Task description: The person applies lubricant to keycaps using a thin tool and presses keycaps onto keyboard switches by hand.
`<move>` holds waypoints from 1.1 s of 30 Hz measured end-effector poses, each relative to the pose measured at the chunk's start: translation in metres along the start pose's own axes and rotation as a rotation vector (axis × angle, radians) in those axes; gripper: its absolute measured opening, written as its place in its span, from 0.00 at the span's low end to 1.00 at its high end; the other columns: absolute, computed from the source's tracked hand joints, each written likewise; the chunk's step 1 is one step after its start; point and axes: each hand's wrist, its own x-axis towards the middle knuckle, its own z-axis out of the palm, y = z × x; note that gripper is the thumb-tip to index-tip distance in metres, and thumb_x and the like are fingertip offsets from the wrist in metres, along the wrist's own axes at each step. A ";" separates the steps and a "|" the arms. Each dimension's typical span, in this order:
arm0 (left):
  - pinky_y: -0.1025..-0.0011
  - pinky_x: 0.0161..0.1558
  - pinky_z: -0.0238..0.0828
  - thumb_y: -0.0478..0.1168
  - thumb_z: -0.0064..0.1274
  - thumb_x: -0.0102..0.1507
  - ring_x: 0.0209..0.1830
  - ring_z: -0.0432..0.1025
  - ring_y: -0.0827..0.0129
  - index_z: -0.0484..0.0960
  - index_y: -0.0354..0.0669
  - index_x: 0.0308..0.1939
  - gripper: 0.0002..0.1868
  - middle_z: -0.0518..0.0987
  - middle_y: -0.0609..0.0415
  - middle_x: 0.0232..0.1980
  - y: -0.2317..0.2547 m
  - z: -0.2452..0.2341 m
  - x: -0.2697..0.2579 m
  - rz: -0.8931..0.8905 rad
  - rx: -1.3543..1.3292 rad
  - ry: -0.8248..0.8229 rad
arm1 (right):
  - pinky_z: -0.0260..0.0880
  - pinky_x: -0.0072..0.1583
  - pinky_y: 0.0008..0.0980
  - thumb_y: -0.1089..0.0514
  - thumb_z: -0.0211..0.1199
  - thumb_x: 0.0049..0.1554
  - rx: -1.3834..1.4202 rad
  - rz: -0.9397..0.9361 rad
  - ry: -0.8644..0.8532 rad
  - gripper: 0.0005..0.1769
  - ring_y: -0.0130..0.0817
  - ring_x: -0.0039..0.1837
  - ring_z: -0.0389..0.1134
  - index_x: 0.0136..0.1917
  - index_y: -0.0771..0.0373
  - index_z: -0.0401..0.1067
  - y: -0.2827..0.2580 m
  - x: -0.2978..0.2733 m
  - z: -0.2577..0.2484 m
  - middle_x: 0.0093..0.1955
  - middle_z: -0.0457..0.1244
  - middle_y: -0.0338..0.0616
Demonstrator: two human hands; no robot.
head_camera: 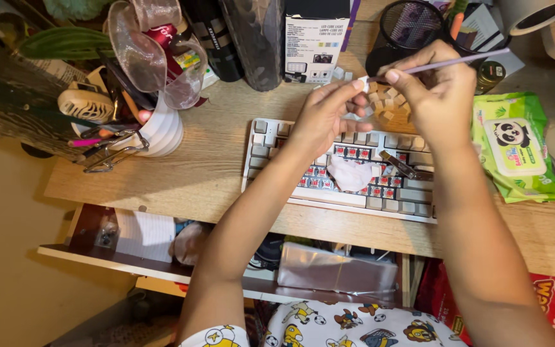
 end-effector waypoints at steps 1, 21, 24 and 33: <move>0.64 0.35 0.83 0.43 0.55 0.67 0.37 0.75 0.73 0.80 0.36 0.46 0.13 0.77 0.56 0.38 0.001 0.001 -0.001 -0.002 0.000 0.000 | 0.74 0.58 0.28 0.74 0.67 0.67 0.073 -0.064 0.025 0.10 0.33 0.54 0.73 0.49 0.69 0.67 0.000 -0.003 0.004 0.52 0.71 0.55; 0.61 0.44 0.75 0.46 0.64 0.55 0.42 0.78 0.61 0.84 0.48 0.38 0.11 0.78 0.56 0.41 -0.005 0.006 -0.046 0.369 1.578 -0.162 | 0.70 0.43 0.31 0.59 0.56 0.69 -0.168 0.391 -0.171 0.12 0.28 0.38 0.69 0.49 0.67 0.76 -0.013 -0.031 -0.013 0.38 0.68 0.42; 0.59 0.45 0.74 0.47 0.63 0.56 0.45 0.77 0.59 0.83 0.48 0.39 0.11 0.77 0.55 0.42 -0.008 0.009 -0.046 0.376 1.663 -0.167 | 0.69 0.45 0.31 0.64 0.61 0.64 -0.383 0.249 -0.258 0.09 0.29 0.42 0.68 0.55 0.66 0.79 -0.009 -0.038 -0.014 0.44 0.68 0.41; 0.57 0.46 0.74 0.46 0.64 0.55 0.46 0.77 0.56 0.84 0.46 0.38 0.12 0.77 0.53 0.43 -0.009 0.012 -0.047 0.395 1.728 -0.164 | 0.63 0.41 0.36 0.62 0.74 0.50 -0.569 0.297 -0.298 0.12 0.32 0.37 0.62 0.40 0.65 0.71 -0.008 -0.040 -0.006 0.35 0.65 0.45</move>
